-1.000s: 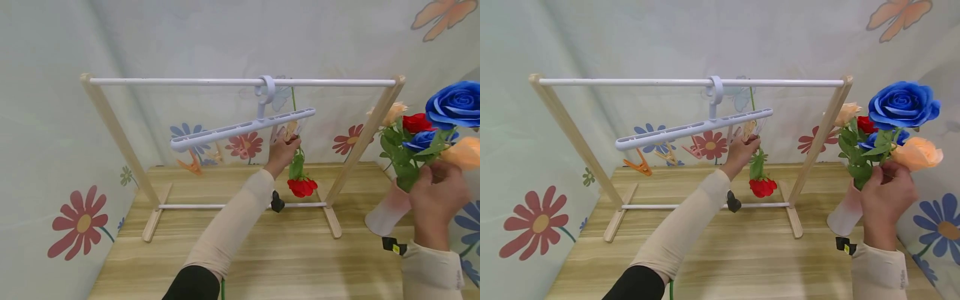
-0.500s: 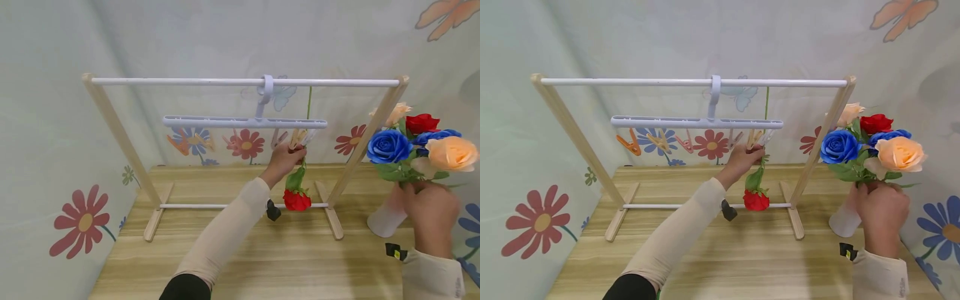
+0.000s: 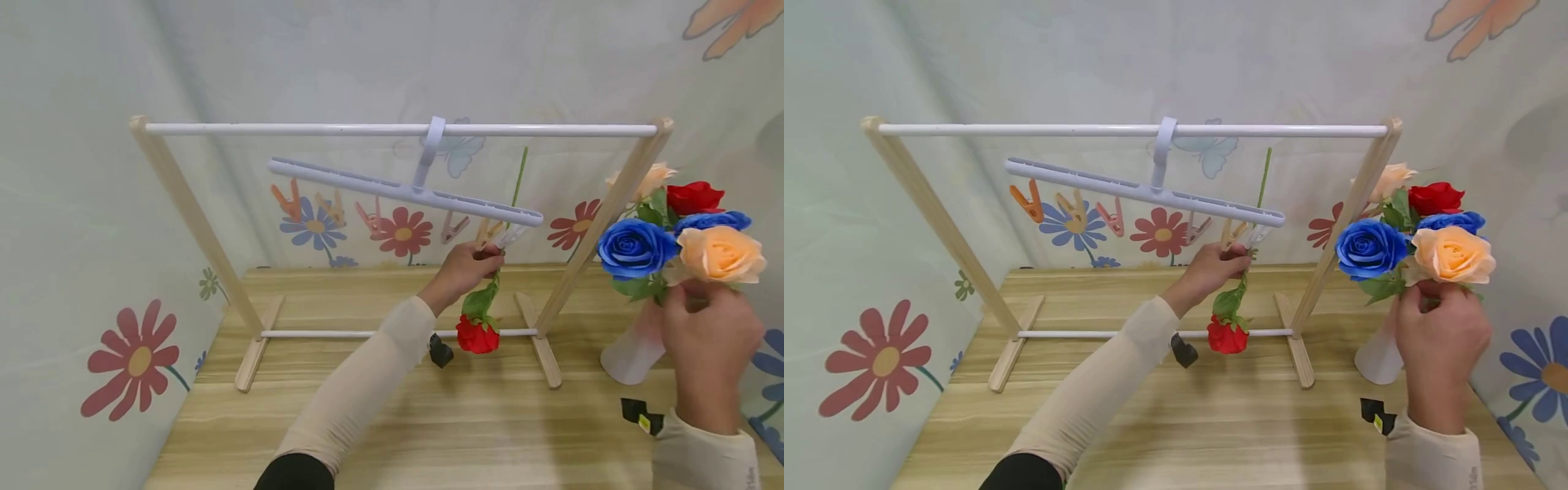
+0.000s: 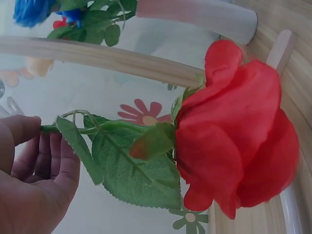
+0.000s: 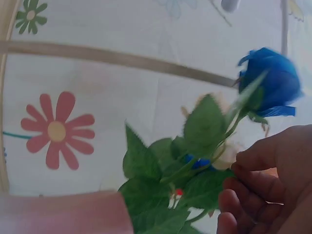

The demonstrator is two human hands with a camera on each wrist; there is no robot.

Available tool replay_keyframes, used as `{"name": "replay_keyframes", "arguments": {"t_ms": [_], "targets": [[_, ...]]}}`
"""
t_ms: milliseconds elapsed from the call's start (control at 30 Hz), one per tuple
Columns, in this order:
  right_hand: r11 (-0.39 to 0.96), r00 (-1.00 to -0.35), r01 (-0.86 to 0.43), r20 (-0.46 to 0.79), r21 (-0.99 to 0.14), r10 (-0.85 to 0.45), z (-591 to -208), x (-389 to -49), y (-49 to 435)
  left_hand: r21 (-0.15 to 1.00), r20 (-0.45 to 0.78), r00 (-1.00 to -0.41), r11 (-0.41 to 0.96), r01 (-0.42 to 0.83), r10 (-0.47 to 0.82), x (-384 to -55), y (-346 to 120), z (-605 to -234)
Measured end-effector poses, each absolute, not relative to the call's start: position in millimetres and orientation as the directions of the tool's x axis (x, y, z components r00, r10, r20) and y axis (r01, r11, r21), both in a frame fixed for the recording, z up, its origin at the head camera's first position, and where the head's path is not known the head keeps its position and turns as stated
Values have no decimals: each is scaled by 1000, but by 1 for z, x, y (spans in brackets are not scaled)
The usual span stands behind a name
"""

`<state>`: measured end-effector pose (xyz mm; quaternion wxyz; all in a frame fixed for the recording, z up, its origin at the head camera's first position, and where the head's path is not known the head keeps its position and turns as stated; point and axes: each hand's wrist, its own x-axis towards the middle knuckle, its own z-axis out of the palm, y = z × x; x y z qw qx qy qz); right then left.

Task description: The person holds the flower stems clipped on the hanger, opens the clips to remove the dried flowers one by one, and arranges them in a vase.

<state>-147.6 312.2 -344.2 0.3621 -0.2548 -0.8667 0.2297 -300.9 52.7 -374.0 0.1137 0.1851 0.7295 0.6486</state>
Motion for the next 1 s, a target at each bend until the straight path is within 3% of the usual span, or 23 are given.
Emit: {"name": "replay_keyframes", "arguments": {"t_ms": [633, 1000], "targets": [[747, -779, -13, 475, -664, 409, -343, -170, 233, 993, 50, -872, 71, 96, 487, -283, 58, -370], [627, -779, -91, 448, -774, 439, -331, -201, 205, 997, 58, -863, 23, 80, 501, -269, 65, -369]]}}
